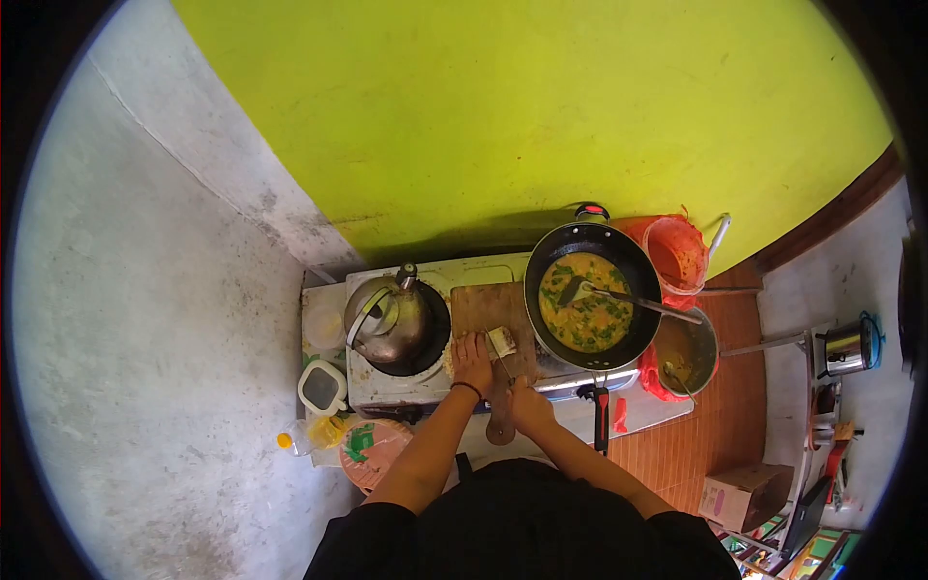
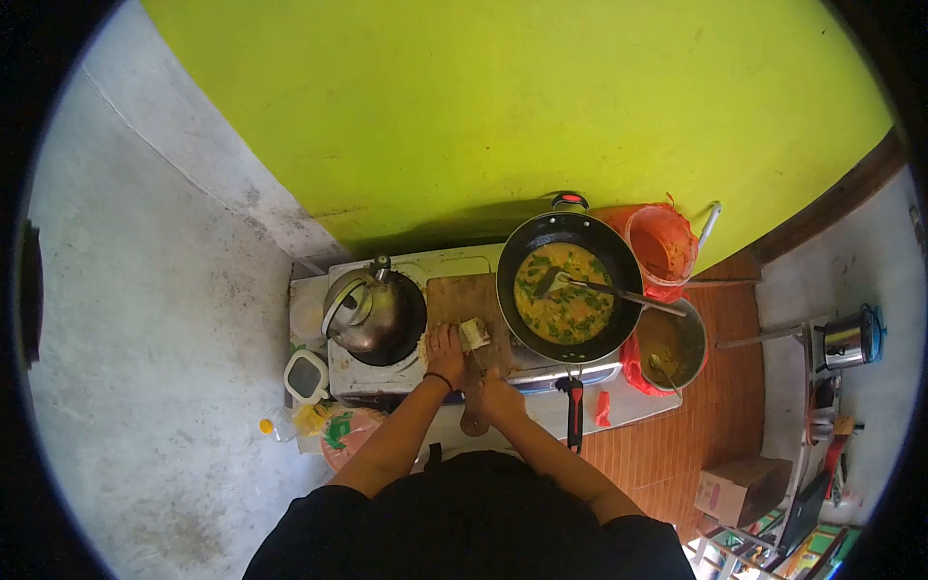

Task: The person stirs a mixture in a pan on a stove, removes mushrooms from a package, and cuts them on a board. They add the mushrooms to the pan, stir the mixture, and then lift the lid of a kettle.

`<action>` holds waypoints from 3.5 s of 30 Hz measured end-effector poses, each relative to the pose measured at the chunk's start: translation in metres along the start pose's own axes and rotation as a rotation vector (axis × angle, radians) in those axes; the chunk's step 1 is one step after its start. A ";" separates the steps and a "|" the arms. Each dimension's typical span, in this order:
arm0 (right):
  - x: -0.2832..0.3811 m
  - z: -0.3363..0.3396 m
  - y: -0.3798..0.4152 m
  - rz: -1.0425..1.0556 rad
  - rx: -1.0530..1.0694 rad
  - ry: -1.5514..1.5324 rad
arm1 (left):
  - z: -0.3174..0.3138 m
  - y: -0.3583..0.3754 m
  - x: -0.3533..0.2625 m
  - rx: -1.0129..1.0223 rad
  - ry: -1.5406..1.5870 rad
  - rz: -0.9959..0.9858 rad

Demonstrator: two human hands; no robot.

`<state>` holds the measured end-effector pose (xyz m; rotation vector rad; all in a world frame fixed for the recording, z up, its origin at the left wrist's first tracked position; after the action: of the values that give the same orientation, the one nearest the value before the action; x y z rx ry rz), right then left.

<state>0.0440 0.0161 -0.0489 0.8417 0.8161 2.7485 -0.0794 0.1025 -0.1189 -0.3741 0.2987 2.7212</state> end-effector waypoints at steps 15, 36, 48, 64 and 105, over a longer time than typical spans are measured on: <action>0.013 0.002 -0.040 -0.092 0.104 -0.024 | -0.008 -0.005 0.006 0.006 0.053 -0.007; -0.008 -0.004 0.002 -0.061 0.029 0.017 | 0.004 -0.004 0.002 0.016 0.004 0.016; -0.017 0.004 -0.009 0.014 0.021 0.066 | 0.017 0.001 -0.003 0.045 -0.002 0.002; -0.010 0.009 -0.031 0.052 -0.080 0.007 | 0.083 0.004 -0.014 0.240 -0.118 0.063; 0.002 0.000 -0.026 0.125 -0.156 0.037 | 0.029 -0.004 0.026 0.092 0.905 0.300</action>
<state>0.0424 0.0385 -0.0624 0.8397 0.5636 2.8984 -0.1070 0.1223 -0.1002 -1.6334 0.7547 2.6067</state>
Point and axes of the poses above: each hand's wrist, its own y-axis away from the middle knuckle, its own z-axis out of the back of the hand, x = y × z, the point moved 1 cm from there along -y, towards the middle knuckle, and after that the axes turned 10 degrees about x, right-handed, at the moved point
